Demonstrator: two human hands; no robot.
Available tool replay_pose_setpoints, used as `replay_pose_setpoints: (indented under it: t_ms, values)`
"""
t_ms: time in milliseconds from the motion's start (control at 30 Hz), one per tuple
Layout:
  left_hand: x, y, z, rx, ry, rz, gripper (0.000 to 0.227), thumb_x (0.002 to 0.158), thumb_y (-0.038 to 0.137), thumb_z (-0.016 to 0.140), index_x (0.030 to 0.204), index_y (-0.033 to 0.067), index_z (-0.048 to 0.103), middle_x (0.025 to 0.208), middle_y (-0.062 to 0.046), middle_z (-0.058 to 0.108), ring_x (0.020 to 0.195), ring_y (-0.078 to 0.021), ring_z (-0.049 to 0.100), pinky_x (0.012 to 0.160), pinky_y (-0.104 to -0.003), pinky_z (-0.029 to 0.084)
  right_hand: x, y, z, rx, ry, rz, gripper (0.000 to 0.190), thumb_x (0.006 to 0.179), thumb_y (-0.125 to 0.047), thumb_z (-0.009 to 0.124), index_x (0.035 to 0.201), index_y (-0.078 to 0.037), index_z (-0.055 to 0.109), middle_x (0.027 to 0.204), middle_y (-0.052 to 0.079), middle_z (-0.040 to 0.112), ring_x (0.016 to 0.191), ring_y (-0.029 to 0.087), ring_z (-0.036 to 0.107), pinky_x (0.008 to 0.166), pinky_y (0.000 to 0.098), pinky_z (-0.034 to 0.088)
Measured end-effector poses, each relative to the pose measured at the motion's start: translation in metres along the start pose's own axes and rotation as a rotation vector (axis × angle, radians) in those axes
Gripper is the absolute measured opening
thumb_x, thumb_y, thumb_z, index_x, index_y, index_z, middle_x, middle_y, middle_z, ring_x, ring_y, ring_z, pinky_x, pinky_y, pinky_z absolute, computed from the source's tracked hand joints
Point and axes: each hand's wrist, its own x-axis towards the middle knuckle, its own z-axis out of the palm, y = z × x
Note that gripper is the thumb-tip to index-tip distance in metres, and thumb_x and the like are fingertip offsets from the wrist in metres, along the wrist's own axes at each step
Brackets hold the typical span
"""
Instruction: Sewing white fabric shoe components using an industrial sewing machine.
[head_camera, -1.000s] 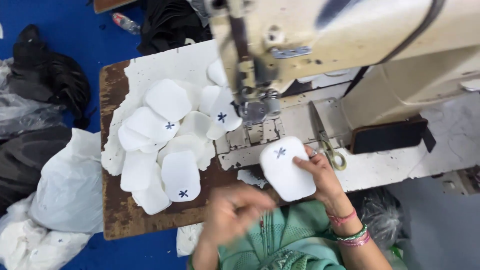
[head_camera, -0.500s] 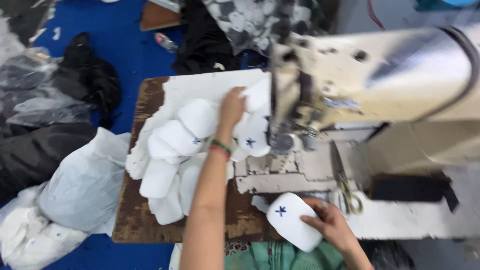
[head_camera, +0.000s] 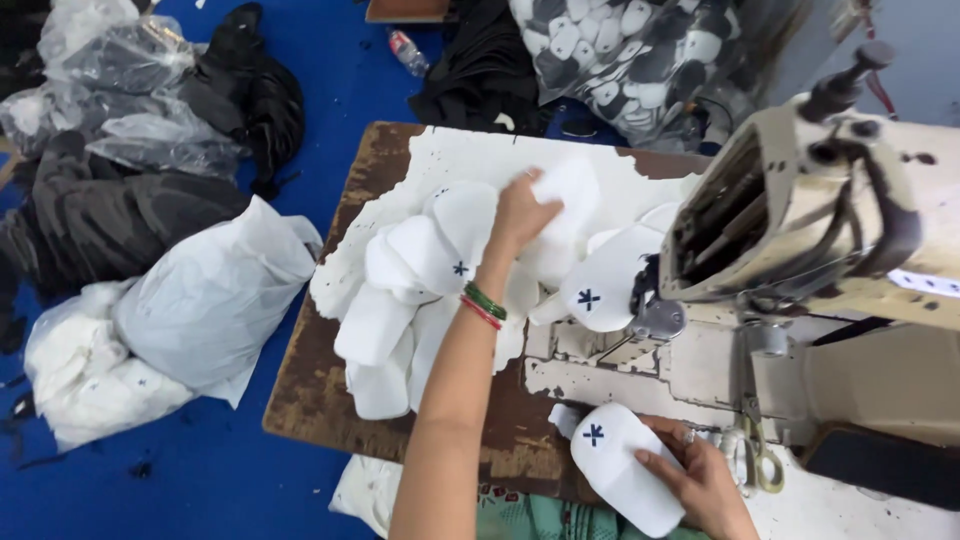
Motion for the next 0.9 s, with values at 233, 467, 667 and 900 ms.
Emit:
replay_pose_setpoints:
  t_ms: [233,467,667,900]
  values:
    - [-0.031,-0.004,-0.022,0.285,-0.463,-0.084,0.073,0.074,0.025,0.081,0.141,0.0091,0.058,0.132,-0.019,0.067,0.120,-0.0329,0.065,0.105,-0.039,0.051,-0.018,-0.050,0.038,-0.240,0.004,0.039,0.044,0.085,-0.009,0.076,0.128,-0.003,0.068,0.105,0.012,0.081,0.092,0.018,0.075,0.078,0.0339,0.061]
    - [-0.032,0.022,-0.062,-0.360,-0.093,-0.124,0.063,0.072,0.019,0.085,0.128,0.0011,0.060,0.122,-0.022,0.072,0.106,-0.0334,0.073,0.093,-0.040,0.059,-0.039,-0.024,0.028,0.001,-0.043,-0.057,0.050,0.083,-0.004,0.073,0.131,-0.004,0.062,0.118,0.009,0.073,0.104,0.015,0.069,0.085,0.0311,0.057]
    - [-0.069,0.086,-0.123,0.370,-0.204,-0.313,0.062,0.075,0.017,0.080,0.132,0.0087,0.059,0.122,-0.017,0.070,0.111,-0.0320,0.068,0.094,-0.043,0.056,-0.042,0.003,0.011,-0.133,0.078,-0.120,0.050,0.084,-0.003,0.076,0.133,-0.002,0.064,0.118,0.012,0.075,0.107,0.015,0.068,0.089,0.0293,0.055]
    - [-0.068,0.031,-0.035,0.735,-0.139,0.446,0.062,0.077,0.011,0.078,0.136,0.0171,0.062,0.144,-0.011,0.062,0.142,-0.0365,0.046,0.120,-0.057,0.026,-0.044,-0.016,0.018,0.010,0.053,-0.146,0.040,0.083,-0.005,0.076,0.122,-0.002,0.067,0.120,0.012,0.075,0.103,0.018,0.071,0.084,0.0318,0.060]
